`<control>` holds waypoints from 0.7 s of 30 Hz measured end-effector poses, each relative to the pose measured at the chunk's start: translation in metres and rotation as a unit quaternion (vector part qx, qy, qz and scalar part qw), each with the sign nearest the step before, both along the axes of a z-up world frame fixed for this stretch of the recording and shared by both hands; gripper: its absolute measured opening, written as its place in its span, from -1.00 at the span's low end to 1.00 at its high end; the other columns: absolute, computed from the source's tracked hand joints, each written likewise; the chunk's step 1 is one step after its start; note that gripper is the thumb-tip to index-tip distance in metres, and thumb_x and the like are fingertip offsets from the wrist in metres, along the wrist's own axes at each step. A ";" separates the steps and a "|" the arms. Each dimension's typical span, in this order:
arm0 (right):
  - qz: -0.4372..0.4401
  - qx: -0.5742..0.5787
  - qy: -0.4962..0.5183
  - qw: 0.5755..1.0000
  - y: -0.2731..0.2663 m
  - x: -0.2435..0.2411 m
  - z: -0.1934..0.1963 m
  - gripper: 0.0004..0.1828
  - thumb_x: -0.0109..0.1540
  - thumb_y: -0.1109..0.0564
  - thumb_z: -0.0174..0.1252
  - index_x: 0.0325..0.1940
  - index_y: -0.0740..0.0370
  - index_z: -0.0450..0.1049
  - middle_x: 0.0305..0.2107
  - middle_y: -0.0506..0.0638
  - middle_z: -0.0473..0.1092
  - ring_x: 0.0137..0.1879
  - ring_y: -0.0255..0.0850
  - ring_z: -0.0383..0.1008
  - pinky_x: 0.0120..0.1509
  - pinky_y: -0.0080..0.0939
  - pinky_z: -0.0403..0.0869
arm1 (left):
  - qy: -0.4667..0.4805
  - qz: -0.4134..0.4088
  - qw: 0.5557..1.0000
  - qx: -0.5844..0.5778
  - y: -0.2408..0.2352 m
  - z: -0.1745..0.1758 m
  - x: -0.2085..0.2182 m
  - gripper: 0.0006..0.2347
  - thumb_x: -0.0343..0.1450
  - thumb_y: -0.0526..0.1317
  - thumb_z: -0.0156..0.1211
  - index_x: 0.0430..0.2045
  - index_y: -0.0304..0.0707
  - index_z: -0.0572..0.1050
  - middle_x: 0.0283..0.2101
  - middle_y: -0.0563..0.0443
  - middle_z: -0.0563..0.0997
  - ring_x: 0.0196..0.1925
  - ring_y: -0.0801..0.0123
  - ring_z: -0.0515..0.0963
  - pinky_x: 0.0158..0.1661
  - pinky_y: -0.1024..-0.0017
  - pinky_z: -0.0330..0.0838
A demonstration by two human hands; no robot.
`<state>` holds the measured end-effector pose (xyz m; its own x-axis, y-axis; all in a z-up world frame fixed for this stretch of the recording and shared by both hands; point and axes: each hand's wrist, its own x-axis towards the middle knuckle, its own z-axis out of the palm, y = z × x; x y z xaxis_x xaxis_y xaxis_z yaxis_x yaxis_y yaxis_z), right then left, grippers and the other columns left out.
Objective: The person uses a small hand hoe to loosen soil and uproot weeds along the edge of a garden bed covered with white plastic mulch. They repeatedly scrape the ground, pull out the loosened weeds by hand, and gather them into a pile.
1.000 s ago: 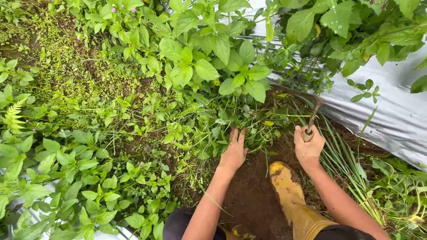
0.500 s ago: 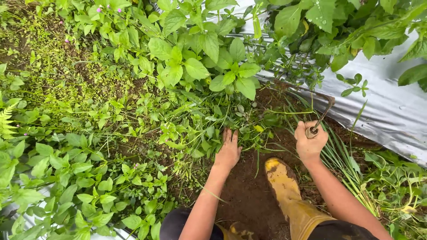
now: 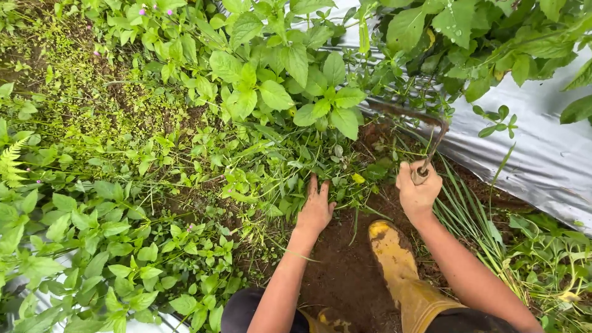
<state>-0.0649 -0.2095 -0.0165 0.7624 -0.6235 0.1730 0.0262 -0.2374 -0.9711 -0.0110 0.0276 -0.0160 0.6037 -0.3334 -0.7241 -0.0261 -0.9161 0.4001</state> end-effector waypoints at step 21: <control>0.092 0.008 -0.047 0.995 0.019 0.067 -0.017 -0.63 0.44 0.38 0.09 -0.43 0.16 0.25 -0.81 0.00 0.30 -0.69 -0.30 0.26 -0.47 -0.33 0.33 | -0.039 0.020 0.999 -0.022 -0.015 0.044 0.003 -0.49 0.53 -0.29 -0.01 0.42 -0.10 0.03 0.54 -0.25 -0.21 0.24 -0.25 0.46 -0.11 -0.31 0.57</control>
<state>0.0020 -0.1909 -0.0339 0.8448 -0.4778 0.2407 0.1589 -0.2055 -0.9657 -0.0077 0.0122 0.0280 0.6706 -0.3383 -0.6602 -0.0224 -0.8988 0.4378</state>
